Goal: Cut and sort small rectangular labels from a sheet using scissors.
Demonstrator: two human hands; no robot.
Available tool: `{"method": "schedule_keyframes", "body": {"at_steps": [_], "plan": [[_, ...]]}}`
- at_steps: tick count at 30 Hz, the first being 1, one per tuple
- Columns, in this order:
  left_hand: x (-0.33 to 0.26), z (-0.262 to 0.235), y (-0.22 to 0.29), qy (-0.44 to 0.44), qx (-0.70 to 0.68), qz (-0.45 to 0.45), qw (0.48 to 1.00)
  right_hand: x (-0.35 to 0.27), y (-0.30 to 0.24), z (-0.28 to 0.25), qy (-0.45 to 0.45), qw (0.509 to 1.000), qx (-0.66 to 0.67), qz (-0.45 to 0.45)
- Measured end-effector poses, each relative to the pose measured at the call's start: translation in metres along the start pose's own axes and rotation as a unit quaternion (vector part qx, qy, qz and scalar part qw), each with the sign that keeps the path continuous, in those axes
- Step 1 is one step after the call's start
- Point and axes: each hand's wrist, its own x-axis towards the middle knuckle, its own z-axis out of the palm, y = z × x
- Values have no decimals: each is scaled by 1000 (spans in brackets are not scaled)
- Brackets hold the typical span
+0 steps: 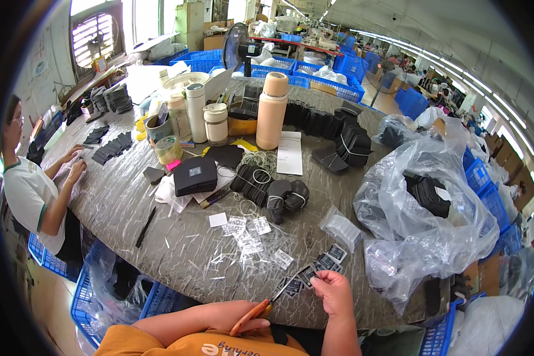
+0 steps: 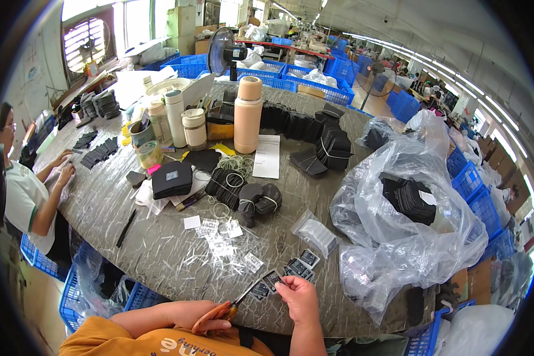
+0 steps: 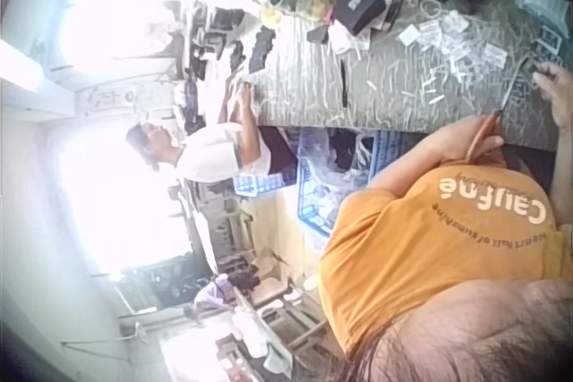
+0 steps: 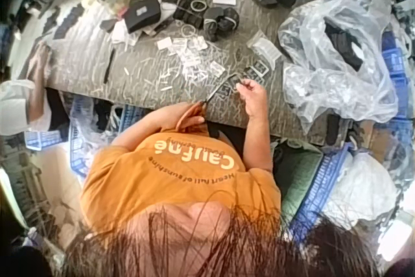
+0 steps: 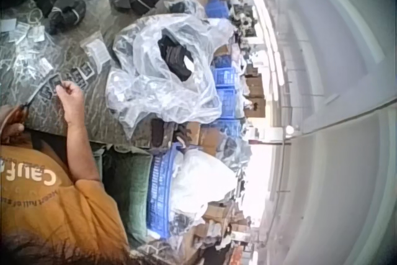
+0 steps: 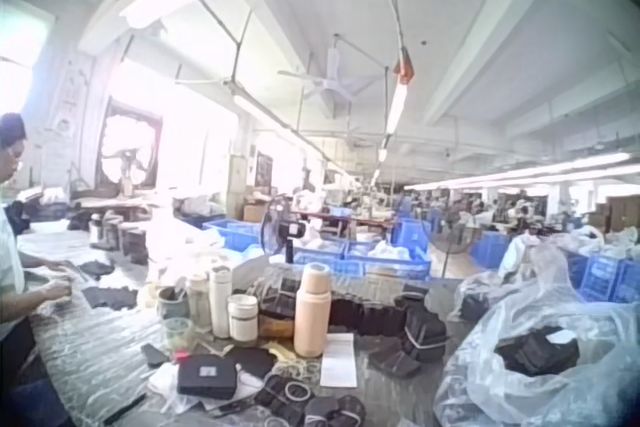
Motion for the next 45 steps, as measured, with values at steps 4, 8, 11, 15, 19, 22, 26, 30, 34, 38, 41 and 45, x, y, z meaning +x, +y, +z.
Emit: {"method": "schedule_keyframes", "body": {"at_steps": [4,8,11,15,19,22,26,30,34,38,41,45], "plan": [[2,2,-4,3,4,11,1000,1,-5,-3,-19,999,23,45],[1,0,-2,-2,-1,5,1000,1,-5,-3,-33,997,12,70],[1,1,-2,-2,-2,7,1000,2,-3,-3,-45,996,17,73],[1,1,-1,-9,-22,4,1000,3,-2,-6,-55,995,26,80],[-1,0,4,-4,-21,12,1000,3,-2,-7,-60,994,24,84],[0,0,4,0,-23,21,1000,5,-1,-9,-63,994,30,89],[4,3,-8,3,-23,42,999,6,-1,-10,-71,992,37,94],[3,4,-12,2,-31,36,999,7,0,-10,-76,991,42,102],[1,3,-5,13,-44,36,998,8,-1,-10,-76,990,54,109],[3,8,-15,21,-81,40,996,8,-2,-8,-71,990,49,110],[4,12,-19,39,-103,47,993,8,-1,-8,-76,990,47,109],[-1,5,-3,16,-124,-3,992,8,-1,-8,-71,991,40,108]]}}
